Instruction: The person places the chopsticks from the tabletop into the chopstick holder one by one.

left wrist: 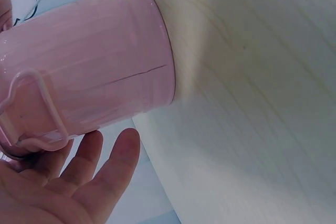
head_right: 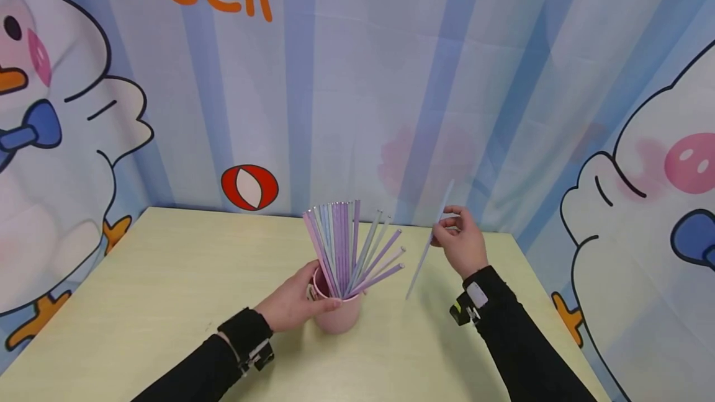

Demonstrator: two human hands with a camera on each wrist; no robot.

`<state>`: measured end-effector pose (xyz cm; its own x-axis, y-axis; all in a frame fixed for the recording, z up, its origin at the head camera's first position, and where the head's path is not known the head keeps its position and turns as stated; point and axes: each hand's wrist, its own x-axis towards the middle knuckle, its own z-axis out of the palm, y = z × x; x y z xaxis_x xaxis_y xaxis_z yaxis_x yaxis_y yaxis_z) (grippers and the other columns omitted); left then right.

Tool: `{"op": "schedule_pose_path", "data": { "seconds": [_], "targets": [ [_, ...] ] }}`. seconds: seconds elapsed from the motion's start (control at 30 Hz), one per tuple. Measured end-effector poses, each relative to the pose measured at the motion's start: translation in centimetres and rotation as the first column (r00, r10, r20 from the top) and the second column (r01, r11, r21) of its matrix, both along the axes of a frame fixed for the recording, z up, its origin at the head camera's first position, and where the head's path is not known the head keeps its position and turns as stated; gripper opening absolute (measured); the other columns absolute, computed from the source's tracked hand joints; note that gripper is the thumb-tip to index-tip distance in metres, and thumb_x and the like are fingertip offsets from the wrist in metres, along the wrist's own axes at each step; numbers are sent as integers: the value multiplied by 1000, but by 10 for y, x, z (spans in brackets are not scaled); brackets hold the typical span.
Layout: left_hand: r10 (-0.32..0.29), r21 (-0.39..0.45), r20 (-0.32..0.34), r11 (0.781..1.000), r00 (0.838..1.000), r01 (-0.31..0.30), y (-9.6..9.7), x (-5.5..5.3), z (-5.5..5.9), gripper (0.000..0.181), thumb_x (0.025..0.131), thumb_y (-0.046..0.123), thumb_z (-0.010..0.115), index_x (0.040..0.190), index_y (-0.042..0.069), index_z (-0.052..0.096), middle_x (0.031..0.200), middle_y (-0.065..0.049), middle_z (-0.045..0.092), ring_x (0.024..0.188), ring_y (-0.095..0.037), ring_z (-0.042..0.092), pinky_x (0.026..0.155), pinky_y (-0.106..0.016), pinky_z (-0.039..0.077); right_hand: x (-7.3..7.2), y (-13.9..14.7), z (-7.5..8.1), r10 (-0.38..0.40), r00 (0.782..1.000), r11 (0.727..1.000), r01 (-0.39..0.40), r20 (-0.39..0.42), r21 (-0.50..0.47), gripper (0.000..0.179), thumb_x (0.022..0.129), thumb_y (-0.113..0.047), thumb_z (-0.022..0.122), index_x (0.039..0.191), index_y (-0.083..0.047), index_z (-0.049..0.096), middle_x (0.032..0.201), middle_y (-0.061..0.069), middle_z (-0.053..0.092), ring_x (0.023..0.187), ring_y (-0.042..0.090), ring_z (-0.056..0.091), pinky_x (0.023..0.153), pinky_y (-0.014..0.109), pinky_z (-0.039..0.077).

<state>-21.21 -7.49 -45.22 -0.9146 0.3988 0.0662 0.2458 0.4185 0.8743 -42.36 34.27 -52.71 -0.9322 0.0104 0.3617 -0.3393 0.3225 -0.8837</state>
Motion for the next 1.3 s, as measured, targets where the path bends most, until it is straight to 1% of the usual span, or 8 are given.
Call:
{"op": "schedule_pose_path", "data": {
  "seconds": [0.1,0.2,0.3,0.4,0.53,0.7,1.0,1.3],
  "targets": [
    [1,4,9,1000,1000,-1,0,0,0,83,81,48,76,146,21,33,140,1,46,123,-15,47,106,-42,37,-8,1,2,46,998,995,-50,-49,-89,60,91,-39,66,143,-30,36,115,14,53,91,34,63,78,44,56],
    [4,8,17,1000,1000,-4,0,0,0,83,81,47,76,146,21,33,139,2,46,123,-16,47,106,-43,37,2,-6,18,119,989,970,-135,-93,-200,60,94,-27,65,145,-24,35,115,15,55,93,35,64,79,44,55],
    [8,9,23,1000,1000,-9,1,0,0,84,80,47,77,146,21,33,139,2,46,123,-16,47,106,-43,36,43,-32,63,156,986,928,-166,-58,-333,58,95,-11,63,145,-16,34,113,17,54,95,38,62,85,46,53],
    [8,7,21,1000,1000,-8,1,0,0,83,80,47,77,146,21,33,139,2,46,123,-15,47,107,-43,36,68,-51,88,196,973,865,-230,-120,-446,55,94,-1,61,142,-12,36,111,17,55,94,37,63,84,46,53],
    [4,4,9,1000,1000,-4,0,1,0,83,81,47,76,146,21,33,139,2,46,123,-15,47,106,-42,36,101,-80,116,170,972,856,-228,-165,-464,52,92,-6,65,137,-10,39,107,14,55,93,32,63,82,43,54],
    [6,6,11,1000,1000,-6,1,1,0,83,81,47,76,147,21,33,139,2,46,123,-16,47,106,-43,37,155,-118,165,134,986,867,-164,-96,-470,44,96,-4,59,133,-6,35,103,11,51,89,24,62,84,38,54],
    [-7,10,-9,1000,1000,7,0,0,0,82,82,47,76,146,20,33,140,0,46,124,-16,47,106,-42,37,162,-130,167,130,990,860,-143,-62,-491,39,95,-6,61,126,-8,38,98,7,52,86,23,63,81,33,55],
    [-19,22,-15,1000,1000,19,0,0,1,79,83,44,75,146,19,34,139,0,47,122,-15,48,105,-41,37,163,-137,156,202,976,861,-215,-78,-460,38,96,-6,60,126,-9,37,98,6,53,87,19,62,84,36,54]
  ]
}}
